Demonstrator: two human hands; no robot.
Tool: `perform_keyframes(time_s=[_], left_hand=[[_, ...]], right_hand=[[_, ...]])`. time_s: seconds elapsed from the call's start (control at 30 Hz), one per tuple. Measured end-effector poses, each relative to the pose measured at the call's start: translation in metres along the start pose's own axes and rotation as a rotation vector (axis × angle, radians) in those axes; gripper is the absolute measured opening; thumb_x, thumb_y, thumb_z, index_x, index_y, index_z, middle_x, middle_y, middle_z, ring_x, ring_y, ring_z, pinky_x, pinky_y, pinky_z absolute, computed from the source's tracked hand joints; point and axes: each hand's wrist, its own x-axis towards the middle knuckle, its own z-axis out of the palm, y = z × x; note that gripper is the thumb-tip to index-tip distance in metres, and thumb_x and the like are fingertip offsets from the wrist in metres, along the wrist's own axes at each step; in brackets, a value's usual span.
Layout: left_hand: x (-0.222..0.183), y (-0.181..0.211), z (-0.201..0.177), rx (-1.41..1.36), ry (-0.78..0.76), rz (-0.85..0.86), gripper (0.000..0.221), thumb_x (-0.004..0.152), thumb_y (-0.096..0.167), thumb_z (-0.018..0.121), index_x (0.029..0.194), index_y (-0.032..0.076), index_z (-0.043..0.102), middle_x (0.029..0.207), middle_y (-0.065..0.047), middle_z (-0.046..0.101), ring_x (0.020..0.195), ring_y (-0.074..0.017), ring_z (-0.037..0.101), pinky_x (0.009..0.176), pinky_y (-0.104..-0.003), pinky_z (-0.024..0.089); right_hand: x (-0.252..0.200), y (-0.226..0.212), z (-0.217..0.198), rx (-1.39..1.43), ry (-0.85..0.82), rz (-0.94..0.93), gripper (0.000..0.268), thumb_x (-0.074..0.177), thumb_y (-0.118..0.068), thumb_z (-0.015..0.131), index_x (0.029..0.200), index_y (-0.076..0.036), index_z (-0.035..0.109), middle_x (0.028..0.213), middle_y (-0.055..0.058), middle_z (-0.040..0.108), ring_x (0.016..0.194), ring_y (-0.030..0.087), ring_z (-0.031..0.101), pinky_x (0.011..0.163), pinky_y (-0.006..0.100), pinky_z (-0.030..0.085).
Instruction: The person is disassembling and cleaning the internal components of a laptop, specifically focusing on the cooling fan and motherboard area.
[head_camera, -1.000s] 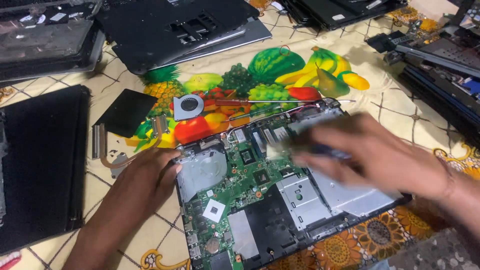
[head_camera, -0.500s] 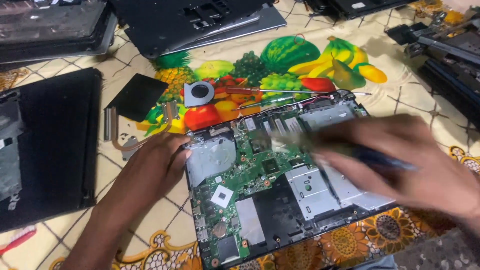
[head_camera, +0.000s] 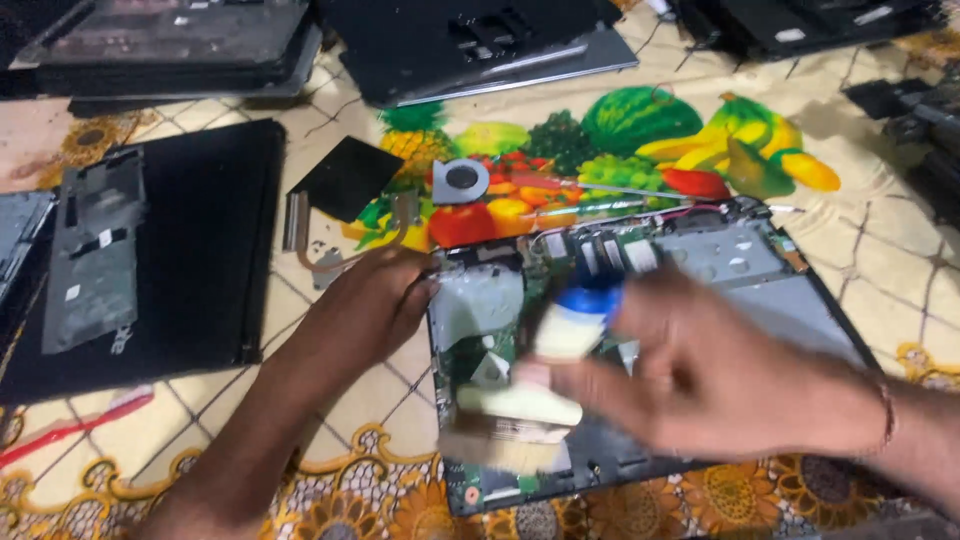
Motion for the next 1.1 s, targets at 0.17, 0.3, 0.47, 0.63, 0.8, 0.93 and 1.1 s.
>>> perform_keyframes(time_s=[0.17, 0.3, 0.47, 0.63, 0.8, 0.93, 1.1], left_hand=[[0.0, -0.002, -0.002, -0.029, 0.014, 0.06, 0.029, 0.104, 0.018, 0.049, 0.12, 0.005, 0.069, 0.109, -0.017, 0.071, 0.1, -0.0343, 0.066, 0.079, -0.046, 0.051], [-0.002, 0.001, -0.003, -0.018, 0.006, 0.052, 0.028, 0.104, 0.019, 0.049, 0.119, 0.005, 0.068, 0.108, -0.019, 0.071, 0.098, -0.0354, 0.065, 0.076, -0.047, 0.049], [-0.003, -0.007, 0.001, -0.042, 0.068, 0.125, 0.026, 0.103, 0.017, 0.053, 0.12, 0.005, 0.068, 0.11, -0.019, 0.071, 0.101, -0.0366, 0.066, 0.081, -0.046, 0.049], [-0.002, 0.004, -0.007, -0.043, 0.002, 0.027, 0.021, 0.104, 0.018, 0.051, 0.113, 0.007, 0.067, 0.107, -0.018, 0.069, 0.097, -0.0348, 0.064, 0.075, -0.046, 0.049], [-0.005, -0.001, -0.005, -0.034, 0.043, 0.075, 0.035, 0.1, 0.008, 0.05, 0.131, 0.002, 0.065, 0.118, -0.022, 0.07, 0.106, -0.038, 0.066, 0.081, -0.048, 0.051], [-0.005, 0.008, -0.017, -0.124, 0.006, 0.005, 0.031, 0.103, 0.009, 0.046, 0.13, 0.01, 0.061, 0.117, -0.019, 0.071, 0.102, -0.0364, 0.069, 0.074, -0.046, 0.051], [-0.006, 0.005, -0.017, -0.144, -0.002, -0.05, 0.04, 0.103, 0.011, 0.042, 0.14, 0.009, 0.056, 0.122, -0.022, 0.07, 0.104, -0.0382, 0.069, 0.072, -0.045, 0.05]], right_hand=[[0.017, -0.007, 0.015, -0.044, -0.203, 0.029, 0.025, 0.099, -0.004, 0.059, 0.123, -0.002, 0.063, 0.068, 0.009, 0.076, 0.032, 0.004, 0.061, 0.023, 0.014, 0.054], [0.017, -0.007, 0.02, -0.031, -0.164, 0.046, 0.01, 0.093, -0.006, 0.061, 0.101, -0.011, 0.057, 0.045, -0.004, 0.058, 0.027, 0.0, 0.055, 0.025, 0.011, 0.045], [0.02, -0.03, 0.027, 0.28, -0.147, 0.002, 0.009, 0.096, -0.006, 0.072, 0.1, -0.008, 0.064, 0.072, 0.001, 0.071, 0.053, 0.01, 0.071, 0.037, 0.02, 0.054], [0.023, -0.03, 0.024, 0.065, -0.232, 0.023, 0.015, 0.094, -0.002, 0.065, 0.109, -0.005, 0.063, 0.084, 0.004, 0.073, 0.058, 0.011, 0.071, 0.05, 0.021, 0.066], [0.032, 0.001, 0.017, 0.041, -0.105, -0.027, 0.014, 0.095, -0.003, 0.06, 0.107, -0.01, 0.06, 0.078, 0.003, 0.07, 0.033, 0.002, 0.051, 0.024, 0.015, 0.039], [0.043, -0.014, 0.022, -0.128, -0.181, 0.003, 0.016, 0.101, -0.016, 0.061, 0.107, -0.002, 0.067, 0.069, 0.004, 0.063, 0.035, 0.009, 0.054, 0.029, 0.024, 0.048], [0.042, -0.007, 0.009, 0.115, -0.242, 0.056, 0.029, 0.094, 0.0, 0.057, 0.119, -0.015, 0.059, 0.056, -0.007, 0.056, 0.029, 0.001, 0.045, 0.02, 0.016, 0.034]])
